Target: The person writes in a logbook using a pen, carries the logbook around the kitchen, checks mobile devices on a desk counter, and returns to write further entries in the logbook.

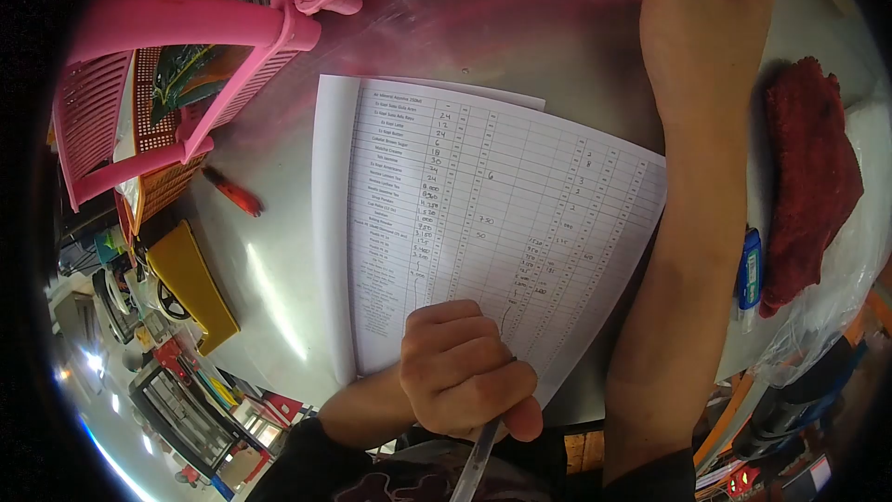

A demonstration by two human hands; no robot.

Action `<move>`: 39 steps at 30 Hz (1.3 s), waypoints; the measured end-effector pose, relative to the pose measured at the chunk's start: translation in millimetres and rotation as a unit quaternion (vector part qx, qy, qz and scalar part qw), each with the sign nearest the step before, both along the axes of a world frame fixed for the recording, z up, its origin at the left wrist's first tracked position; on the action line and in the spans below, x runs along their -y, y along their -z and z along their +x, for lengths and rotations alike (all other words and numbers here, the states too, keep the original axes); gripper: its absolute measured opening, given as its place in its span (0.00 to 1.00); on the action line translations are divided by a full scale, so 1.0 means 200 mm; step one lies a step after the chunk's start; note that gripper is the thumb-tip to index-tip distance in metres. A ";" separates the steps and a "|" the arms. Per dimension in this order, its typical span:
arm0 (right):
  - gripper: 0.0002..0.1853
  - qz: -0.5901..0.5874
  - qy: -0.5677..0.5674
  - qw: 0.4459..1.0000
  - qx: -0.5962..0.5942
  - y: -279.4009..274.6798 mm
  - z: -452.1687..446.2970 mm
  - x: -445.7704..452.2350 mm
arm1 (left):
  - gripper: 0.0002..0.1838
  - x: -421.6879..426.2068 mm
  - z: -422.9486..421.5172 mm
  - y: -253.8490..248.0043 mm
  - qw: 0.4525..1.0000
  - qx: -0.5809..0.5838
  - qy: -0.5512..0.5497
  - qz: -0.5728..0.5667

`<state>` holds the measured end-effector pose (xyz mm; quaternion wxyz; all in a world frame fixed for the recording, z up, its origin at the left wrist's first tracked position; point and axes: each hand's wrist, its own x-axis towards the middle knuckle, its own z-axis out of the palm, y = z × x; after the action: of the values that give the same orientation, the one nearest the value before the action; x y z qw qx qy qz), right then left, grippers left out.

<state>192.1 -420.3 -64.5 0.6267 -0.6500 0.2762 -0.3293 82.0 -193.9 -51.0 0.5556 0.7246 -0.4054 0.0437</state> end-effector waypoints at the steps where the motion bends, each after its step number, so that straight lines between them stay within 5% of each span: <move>1: 0.11 0.000 0.000 1.000 0.000 0.00 0.00 -0.01 | 0.26 0.00 0.00 0.00 1.000 0.000 0.001 0.002; 18: 0.11 -0.006 -0.001 1.000 0.016 -0.01 0.01 -0.03 | 0.26 -0.01 0.00 -0.01 1.000 -0.013 0.003 0.003; 23: 0.18 -0.042 -0.006 0.999 0.022 -0.07 0.00 -0.09 | 0.26 0.00 0.00 0.00 1.000 -0.007 -0.001 -0.003; 26: 0.11 -0.023 -0.015 0.999 0.017 -0.01 0.00 -0.02 | 0.26 -0.01 0.00 0.00 1.000 -0.011 0.001 -0.001; 39: 0.12 0.013 0.002 1.000 0.008 -0.02 0.01 -0.03 | 0.25 0.00 0.00 0.00 1.000 -0.017 -0.010 0.002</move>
<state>194.1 -415.1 -61.1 0.6368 -0.6381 0.2771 -0.3324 81.4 -194.5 -51.0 0.5605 0.7304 -0.3886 0.0359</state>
